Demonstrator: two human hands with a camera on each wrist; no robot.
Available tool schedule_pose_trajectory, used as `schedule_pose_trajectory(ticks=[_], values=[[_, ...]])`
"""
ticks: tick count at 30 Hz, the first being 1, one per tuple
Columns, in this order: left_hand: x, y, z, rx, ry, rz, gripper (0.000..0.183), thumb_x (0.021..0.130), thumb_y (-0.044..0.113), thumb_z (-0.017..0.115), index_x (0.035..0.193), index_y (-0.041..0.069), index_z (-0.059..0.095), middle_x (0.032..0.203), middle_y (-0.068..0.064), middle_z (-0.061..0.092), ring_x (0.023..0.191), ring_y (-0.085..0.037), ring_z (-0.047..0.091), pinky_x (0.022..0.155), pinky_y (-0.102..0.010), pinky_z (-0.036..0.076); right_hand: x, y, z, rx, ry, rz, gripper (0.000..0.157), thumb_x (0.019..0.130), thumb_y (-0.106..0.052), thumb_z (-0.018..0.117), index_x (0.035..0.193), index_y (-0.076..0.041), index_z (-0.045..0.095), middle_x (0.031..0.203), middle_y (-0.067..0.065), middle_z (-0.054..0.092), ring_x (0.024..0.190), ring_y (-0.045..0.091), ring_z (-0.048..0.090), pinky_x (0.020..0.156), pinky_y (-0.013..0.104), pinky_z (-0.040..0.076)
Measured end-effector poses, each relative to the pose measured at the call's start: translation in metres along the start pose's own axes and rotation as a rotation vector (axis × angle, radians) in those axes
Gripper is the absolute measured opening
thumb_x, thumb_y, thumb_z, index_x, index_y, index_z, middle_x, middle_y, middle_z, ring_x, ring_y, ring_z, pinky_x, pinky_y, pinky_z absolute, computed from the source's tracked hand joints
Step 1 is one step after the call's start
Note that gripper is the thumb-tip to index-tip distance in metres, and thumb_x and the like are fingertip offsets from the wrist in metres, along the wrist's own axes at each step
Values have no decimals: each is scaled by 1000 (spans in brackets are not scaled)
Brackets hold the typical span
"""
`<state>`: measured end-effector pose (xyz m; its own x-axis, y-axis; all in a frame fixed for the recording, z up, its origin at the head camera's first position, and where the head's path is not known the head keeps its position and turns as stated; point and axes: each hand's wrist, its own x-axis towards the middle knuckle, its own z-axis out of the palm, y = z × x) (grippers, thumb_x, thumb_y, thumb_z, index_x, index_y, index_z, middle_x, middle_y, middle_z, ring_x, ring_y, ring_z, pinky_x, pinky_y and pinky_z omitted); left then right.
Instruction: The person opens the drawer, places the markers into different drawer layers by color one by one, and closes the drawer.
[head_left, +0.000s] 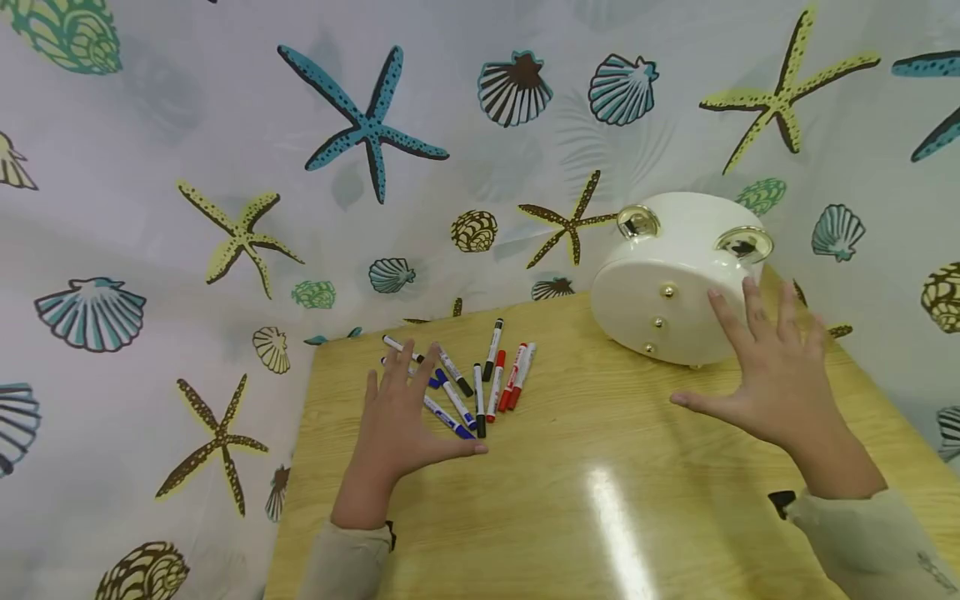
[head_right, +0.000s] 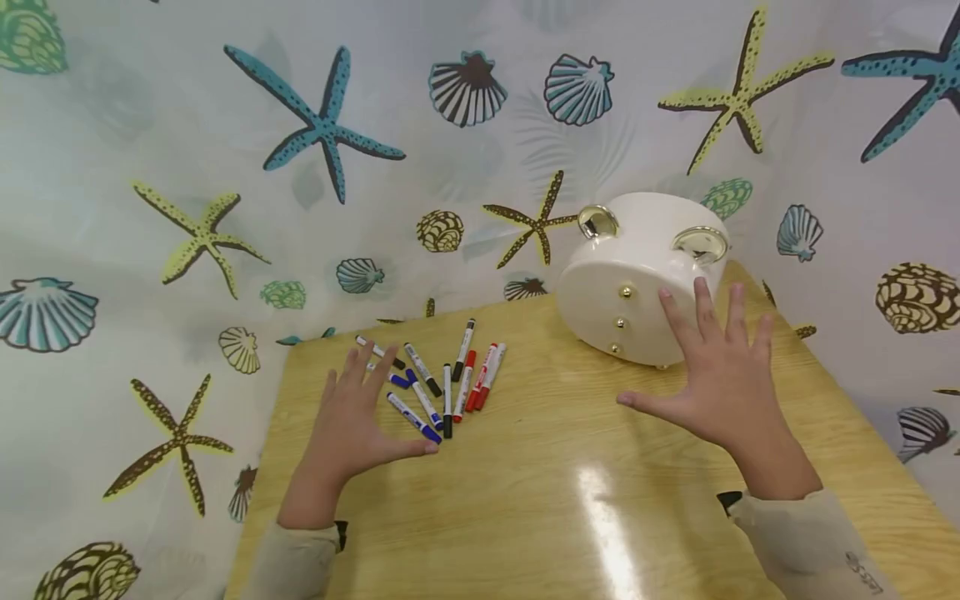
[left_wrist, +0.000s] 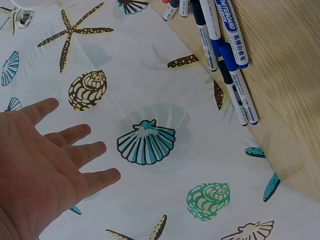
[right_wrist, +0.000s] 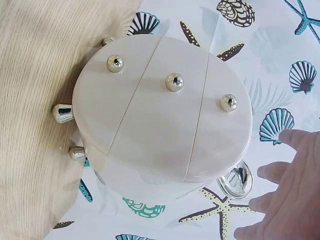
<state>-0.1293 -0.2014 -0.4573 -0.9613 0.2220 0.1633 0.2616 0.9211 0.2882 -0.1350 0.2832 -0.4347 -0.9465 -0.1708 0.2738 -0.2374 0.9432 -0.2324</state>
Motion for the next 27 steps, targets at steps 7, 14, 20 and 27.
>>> schedule_pose_trajectory(ticks=[7, 14, 20, 27], values=[[7, 7, 4, -35, -6, 15, 142, 55, 102, 69, 171, 36, 18, 179, -9, 17, 166, -38, 10, 129, -70, 19, -3, 2, 2, 53, 41, 17, 122, 68, -75, 85, 167, -23, 36, 162, 24, 47, 154, 54, 30, 120, 79, 18], [8, 16, 14, -93, -19, 3, 131, 61, 98, 70, 166, 27, 38, 175, -7, 31, 163, -38, 25, 122, -68, 37, -8, 4, 7, 49, 61, 17, 102, 69, -74, 85, 147, -12, 62, 138, 31, 65, 120, 56, 59, 86, 74, 48], [7, 22, 22, -184, -64, -40, 126, 65, 95, 71, 168, 33, 32, 177, -5, 23, 159, -38, 33, 115, -67, 46, -10, 8, 12, 33, 43, 37, 94, 75, -75, 81, 140, -9, 68, 135, 29, 68, 119, 54, 63, 85, 72, 51], [11, 28, 30, -210, -38, -16, 121, 68, 92, 72, 165, 30, 38, 174, -8, 30, 158, -40, 35, 115, -68, 46, -10, 12, 16, 71, 5, 98, 84, 84, -73, 75, 138, -10, 69, 138, 28, 67, 121, 53, 61, 88, 72, 50]])
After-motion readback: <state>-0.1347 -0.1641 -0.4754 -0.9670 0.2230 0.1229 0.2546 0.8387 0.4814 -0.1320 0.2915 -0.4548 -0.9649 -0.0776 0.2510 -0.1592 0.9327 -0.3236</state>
